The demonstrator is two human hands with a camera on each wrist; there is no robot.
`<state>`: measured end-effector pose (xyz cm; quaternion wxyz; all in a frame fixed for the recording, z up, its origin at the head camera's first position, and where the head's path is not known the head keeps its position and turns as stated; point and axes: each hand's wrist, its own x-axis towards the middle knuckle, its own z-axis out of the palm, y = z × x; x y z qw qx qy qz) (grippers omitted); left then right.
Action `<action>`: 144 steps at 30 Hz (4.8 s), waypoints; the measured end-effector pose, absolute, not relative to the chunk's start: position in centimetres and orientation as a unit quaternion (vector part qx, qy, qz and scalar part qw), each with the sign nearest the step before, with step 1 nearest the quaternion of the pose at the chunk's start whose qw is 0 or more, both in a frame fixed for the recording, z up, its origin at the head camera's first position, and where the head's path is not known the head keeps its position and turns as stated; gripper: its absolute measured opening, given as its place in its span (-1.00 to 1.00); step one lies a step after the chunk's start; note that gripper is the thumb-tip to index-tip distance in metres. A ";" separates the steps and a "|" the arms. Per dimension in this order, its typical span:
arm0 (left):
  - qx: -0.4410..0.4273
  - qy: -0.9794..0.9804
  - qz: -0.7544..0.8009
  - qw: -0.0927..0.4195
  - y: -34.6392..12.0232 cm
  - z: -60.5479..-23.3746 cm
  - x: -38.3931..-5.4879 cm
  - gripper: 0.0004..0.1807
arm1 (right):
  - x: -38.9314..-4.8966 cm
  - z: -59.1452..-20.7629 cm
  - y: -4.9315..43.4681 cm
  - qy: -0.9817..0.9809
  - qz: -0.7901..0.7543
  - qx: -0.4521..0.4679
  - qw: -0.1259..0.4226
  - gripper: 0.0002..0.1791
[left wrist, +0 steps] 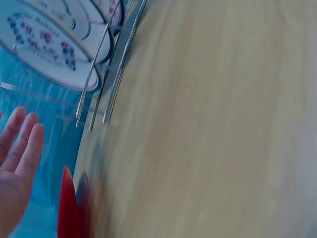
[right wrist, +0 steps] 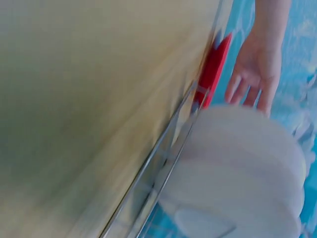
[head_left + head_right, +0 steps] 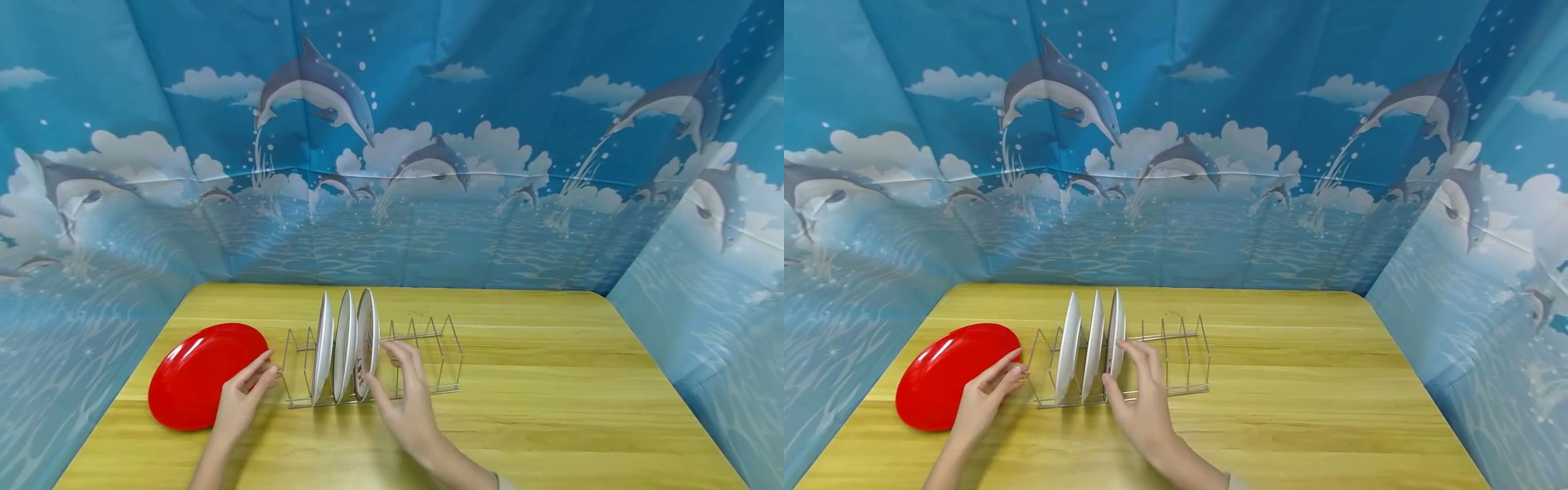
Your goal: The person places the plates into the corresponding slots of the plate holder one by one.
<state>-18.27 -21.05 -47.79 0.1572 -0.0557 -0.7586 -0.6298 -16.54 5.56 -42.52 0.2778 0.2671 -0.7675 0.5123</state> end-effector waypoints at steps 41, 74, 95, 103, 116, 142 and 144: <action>0.181 -0.686 -0.705 0.011 -39.9 -50.8 -14.5 -0.09 | -17.5 -48.7 -10.1 -0.577 0.764 0.072 -0.281 -0.31; 0.146 -0.742 -0.643 -0.123 -38.6 -50.6 -16.2 -0.08 | -19.5 -49.4 -11.2 -0.553 0.757 0.093 -0.337 -0.27; 0.043 -0.563 -0.823 0.066 -32.8 -43.2 -15.9 -0.36 | -18.2 -42.3 -11.9 -0.567 0.813 0.125 -0.056 -0.32; -0.010 -0.480 -0.871 0.103 -28.6 -39.4 -16.3 -0.39 | -18.1 -39.4 -9.3 -0.532 0.829 0.168 0.027 -0.28; -0.027 -0.504 -0.857 0.104 -20.9 -35.8 -17.6 -0.25 | -19.0 -37.3 -2.4 -0.498 0.839 0.207 0.075 -0.29; -0.103 -0.697 -0.693 0.156 -16.0 -39.4 -19.4 -0.39 | -19.2 -35.6 10.1 -0.366 0.887 0.215 0.180 -0.28; -0.089 -0.709 -0.678 0.173 -16.8 -40.4 -19.2 -0.39 | -19.2 -35.4 11.4 -0.364 0.885 0.213 0.196 -0.28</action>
